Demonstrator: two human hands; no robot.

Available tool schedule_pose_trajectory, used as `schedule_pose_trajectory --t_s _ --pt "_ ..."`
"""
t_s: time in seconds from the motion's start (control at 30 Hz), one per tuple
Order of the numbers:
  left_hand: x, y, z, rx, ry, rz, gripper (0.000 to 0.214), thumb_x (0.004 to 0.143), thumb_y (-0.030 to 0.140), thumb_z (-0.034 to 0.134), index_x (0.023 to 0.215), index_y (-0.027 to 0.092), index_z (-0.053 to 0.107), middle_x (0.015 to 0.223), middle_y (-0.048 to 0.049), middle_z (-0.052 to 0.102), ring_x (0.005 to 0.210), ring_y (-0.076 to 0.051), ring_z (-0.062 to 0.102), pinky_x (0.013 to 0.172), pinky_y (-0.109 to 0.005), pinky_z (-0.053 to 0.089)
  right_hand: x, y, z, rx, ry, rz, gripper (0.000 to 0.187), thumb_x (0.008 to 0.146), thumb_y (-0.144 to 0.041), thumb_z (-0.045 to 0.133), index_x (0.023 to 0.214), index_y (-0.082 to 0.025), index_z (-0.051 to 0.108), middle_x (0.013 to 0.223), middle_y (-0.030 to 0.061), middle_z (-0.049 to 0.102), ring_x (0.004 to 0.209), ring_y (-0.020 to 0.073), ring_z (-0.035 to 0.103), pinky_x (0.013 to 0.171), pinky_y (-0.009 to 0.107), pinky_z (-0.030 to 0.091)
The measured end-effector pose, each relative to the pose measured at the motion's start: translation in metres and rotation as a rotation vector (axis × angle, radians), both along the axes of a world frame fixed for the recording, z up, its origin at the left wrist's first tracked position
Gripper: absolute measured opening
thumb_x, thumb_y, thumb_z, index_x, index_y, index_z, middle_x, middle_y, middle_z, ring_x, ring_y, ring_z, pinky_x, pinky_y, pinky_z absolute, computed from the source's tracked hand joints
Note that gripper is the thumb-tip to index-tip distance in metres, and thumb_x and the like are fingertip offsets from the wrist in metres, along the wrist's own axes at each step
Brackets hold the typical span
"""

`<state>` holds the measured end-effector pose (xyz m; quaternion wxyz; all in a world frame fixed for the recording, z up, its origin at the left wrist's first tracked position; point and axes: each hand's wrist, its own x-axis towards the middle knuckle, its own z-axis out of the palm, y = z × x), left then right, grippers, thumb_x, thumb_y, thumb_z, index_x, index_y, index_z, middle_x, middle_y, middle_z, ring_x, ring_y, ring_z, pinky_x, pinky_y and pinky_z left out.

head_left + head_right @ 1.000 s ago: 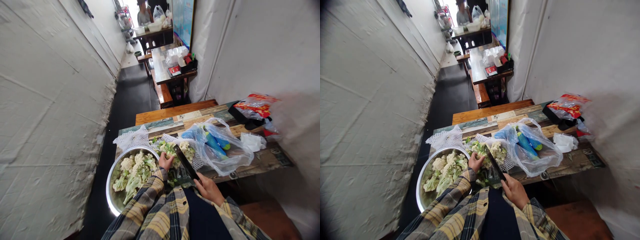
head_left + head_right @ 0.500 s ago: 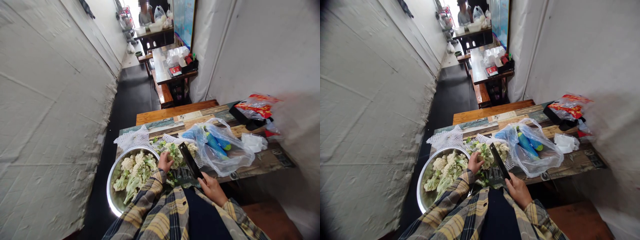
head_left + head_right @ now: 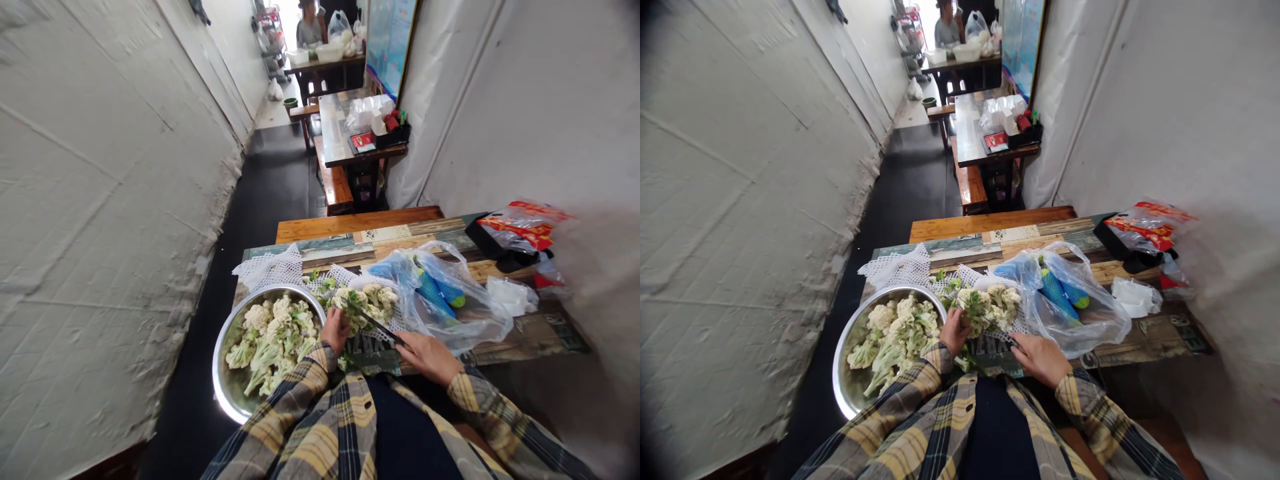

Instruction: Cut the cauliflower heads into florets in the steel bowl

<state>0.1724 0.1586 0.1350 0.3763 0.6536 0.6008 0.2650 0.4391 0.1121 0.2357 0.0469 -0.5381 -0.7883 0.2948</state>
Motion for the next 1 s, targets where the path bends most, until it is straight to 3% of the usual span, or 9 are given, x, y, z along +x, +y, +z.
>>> schedule_pose_trajectory --t_s 0.13,0.33,0.4,0.53,0.63,0.7,0.87,1.0 --pt "-0.001 -0.003 -0.002 -0.023 0.002 0.002 0.038 0.065 0.002 0.062 0.098 0.02 0.053 0.102 -0.0048 0.046 0.095 -0.019 0.052 0.09 -0.035 0.046 0.003 0.011 0.011 0.005 -0.032 0.032 0.035 0.094 -0.035 0.042 0.115 -0.023 0.066 0.099 0.0082 0.074 0.088 0.0245 0.07 0.078 0.034 0.053" --pt "-0.003 -0.006 -0.006 0.007 -0.013 0.025 0.037 0.066 0.006 0.064 0.099 0.021 0.052 0.103 -0.0045 0.047 0.096 -0.019 0.052 0.09 -0.036 0.046 -0.007 0.01 0.026 0.096 0.066 0.03 0.038 0.095 -0.036 0.04 0.125 -0.023 0.059 0.118 0.0085 0.069 0.105 0.0232 0.066 0.089 0.033 0.05" --pt "-0.003 -0.007 -0.008 0.016 -0.017 0.024 0.037 0.066 0.005 0.064 0.098 0.02 0.053 0.103 -0.0048 0.047 0.096 -0.02 0.053 0.089 -0.036 0.047 -0.01 0.01 0.021 0.087 0.028 0.049 0.036 0.095 -0.034 0.039 0.122 -0.022 0.06 0.111 0.0088 0.071 0.1 0.0226 0.067 0.085 0.032 0.051" --pt "-0.004 -0.006 -0.007 0.002 -0.009 0.002 0.038 0.065 0.005 0.065 0.098 0.019 0.053 0.102 -0.0052 0.048 0.096 -0.021 0.053 0.09 -0.036 0.046 -0.012 0.012 0.0 -0.019 -0.144 0.056 0.024 0.091 -0.028 0.043 0.094 -0.022 0.066 0.077 0.0055 0.071 0.072 0.0209 0.068 0.064 0.028 0.048" --pt "-0.005 -0.003 -0.005 -0.001 -0.01 -0.023 0.042 0.064 0.003 0.064 0.101 0.019 0.053 0.105 -0.0055 0.047 0.099 -0.021 0.053 0.092 -0.036 0.046 -0.009 0.014 -0.01 -0.06 -0.112 0.013 0.02 0.09 -0.029 0.044 0.085 -0.021 0.062 0.074 0.0045 0.069 0.072 0.0198 0.067 0.064 0.027 0.045" --pt "-0.006 -0.001 -0.003 0.006 -0.022 -0.039 0.043 0.064 0.001 0.063 0.101 0.019 0.052 0.107 -0.0054 0.047 0.1 -0.02 0.053 0.092 -0.036 0.046 -0.007 0.014 -0.014 -0.146 -0.01 -0.042 0.021 0.089 -0.033 0.043 0.08 -0.021 0.057 0.069 0.0026 0.066 0.068 0.019 0.065 0.062 0.027 0.045" --pt "-0.006 0.003 -0.001 0.026 -0.058 -0.072 0.042 0.062 -0.001 0.06 0.098 0.02 0.052 0.106 -0.0042 0.046 0.098 -0.019 0.053 0.09 -0.034 0.047 0.002 0.008 -0.027 -0.601 0.357 -0.324 0.026 0.088 -0.047 0.039 0.078 -0.023 0.043 0.049 -0.0086 0.049 0.035 0.0114 0.048 0.036 0.021 0.033" --pt "-0.007 0.006 -0.001 0.024 -0.045 -0.111 0.042 0.061 -0.001 0.058 0.096 0.02 0.052 0.107 -0.0043 0.045 0.099 -0.019 0.052 0.091 -0.034 0.046 0.005 0.001 -0.039 -0.74 0.537 -0.43 0.031 0.082 -0.053 0.047 0.077 -0.024 0.039 0.047 -0.0105 0.047 0.033 0.0094 0.045 0.032 0.019 0.032"
